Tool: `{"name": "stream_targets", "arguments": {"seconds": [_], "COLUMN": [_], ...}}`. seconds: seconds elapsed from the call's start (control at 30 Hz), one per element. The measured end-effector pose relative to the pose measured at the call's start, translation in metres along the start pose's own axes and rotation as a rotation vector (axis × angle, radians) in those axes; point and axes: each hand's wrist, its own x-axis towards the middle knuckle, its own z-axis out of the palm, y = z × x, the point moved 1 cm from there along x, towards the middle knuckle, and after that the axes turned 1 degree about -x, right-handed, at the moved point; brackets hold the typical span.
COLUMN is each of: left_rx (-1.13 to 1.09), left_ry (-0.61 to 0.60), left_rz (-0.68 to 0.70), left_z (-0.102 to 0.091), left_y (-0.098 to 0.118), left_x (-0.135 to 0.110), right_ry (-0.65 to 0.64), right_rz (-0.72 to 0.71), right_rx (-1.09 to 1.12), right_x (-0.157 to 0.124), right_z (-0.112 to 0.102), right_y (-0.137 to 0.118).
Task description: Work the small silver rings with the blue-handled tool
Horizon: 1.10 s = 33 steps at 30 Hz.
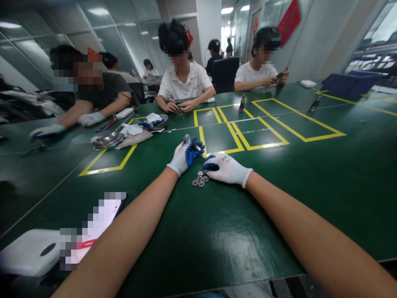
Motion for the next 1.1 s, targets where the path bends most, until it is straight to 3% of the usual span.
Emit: {"name": "stream_targets", "arguments": {"seconds": [0.17,0.3,0.43,0.6,0.9,1.1], "left_rx": [0.119,0.448,0.736,0.918,1.030,1.091], "left_ry": [-0.048,0.005,0.012,-0.010,-0.116,-0.224], "left_rz": [0.152,0.389,0.552,0.578,0.628,0.656], "left_z": [-0.004,-0.008,-0.005,0.000,0.004,0.008], "left_y": [-0.005,-0.002,0.004,0.005,0.000,0.000], "left_x": [0.001,0.001,-0.006,-0.014,-0.018,-0.023], "right_ry": [0.138,0.257,0.339,0.431,0.549,0.530], "right_rz": [0.136,0.244,0.254,0.218,0.167,0.145], "right_rx": [0.051,0.094,0.080,-0.019,-0.157,-0.153], "right_x": [-0.003,-0.004,-0.003,-0.002,0.000,0.000], "right_z": [0.000,-0.002,-0.003,-0.004,-0.005,-0.005], "right_y": [0.003,0.006,0.010,0.006,-0.002,-0.004]}}
